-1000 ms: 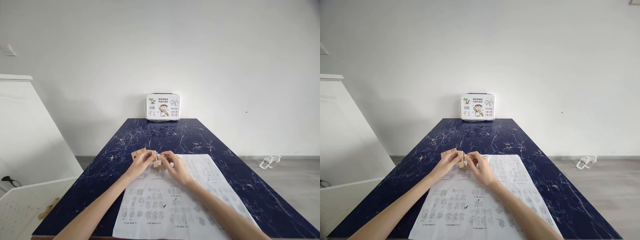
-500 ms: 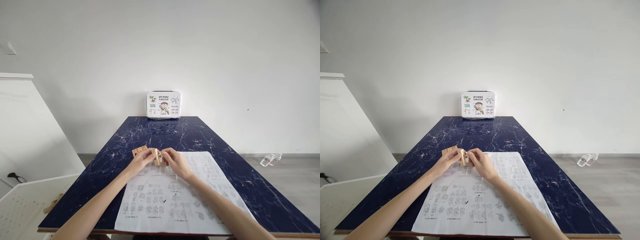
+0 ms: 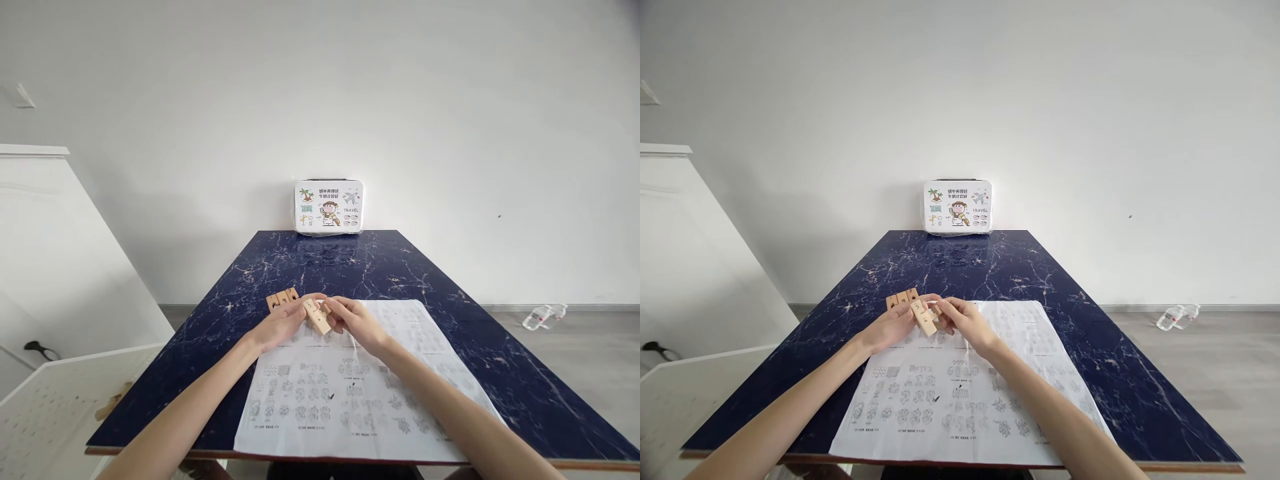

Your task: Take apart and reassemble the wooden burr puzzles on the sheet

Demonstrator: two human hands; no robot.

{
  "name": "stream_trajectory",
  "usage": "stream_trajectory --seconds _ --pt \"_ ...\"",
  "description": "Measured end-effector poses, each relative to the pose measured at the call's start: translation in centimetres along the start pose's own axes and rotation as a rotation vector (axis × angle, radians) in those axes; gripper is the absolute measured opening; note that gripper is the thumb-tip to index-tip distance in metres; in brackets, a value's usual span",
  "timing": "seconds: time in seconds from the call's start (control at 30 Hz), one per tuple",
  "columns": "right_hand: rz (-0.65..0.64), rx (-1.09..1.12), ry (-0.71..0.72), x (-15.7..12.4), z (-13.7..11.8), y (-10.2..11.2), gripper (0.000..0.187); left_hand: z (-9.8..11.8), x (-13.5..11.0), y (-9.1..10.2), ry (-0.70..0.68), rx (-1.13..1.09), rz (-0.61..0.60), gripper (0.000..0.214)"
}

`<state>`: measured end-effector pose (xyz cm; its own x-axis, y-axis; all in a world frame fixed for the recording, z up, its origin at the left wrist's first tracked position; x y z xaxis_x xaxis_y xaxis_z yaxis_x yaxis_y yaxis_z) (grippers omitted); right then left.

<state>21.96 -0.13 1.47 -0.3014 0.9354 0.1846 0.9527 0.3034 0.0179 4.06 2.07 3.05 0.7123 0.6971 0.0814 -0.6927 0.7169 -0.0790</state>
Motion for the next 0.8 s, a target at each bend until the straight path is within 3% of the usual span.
stream_trajectory --seconds 0.17,0.4,0.63,0.8 --pt "-0.029 0.078 -0.067 0.2 0.6 0.1 0.051 0.0 -0.1 0.2 0.007 0.018 0.018 0.065" --pt "0.112 0.007 0.0 0.4 0.5 0.9 0.052 0.0 0.3 0.8 -0.04 0.159 0.116 0.043" --pt "0.263 -0.365 0.171 -0.2 -0.3 0.8 0.044 1.1 0.1 1.0 -0.106 0.307 0.337 0.045" --pt "0.379 -0.476 0.172 -0.3 0.0 1.5 0.042 1.1 0.0 1.4 -0.054 0.375 0.486 0.046"
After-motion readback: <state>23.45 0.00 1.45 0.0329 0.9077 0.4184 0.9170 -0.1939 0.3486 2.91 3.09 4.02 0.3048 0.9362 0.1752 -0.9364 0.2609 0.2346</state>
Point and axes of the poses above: each hand's wrist, its own x-axis towards the middle knuckle, its own y-axis out of the back of the hand, z = x × y, the point moved 4 cm from there along x, towards the middle knuckle, and after that the axes turned 5 degrees about -x, right-handed, at the moved point
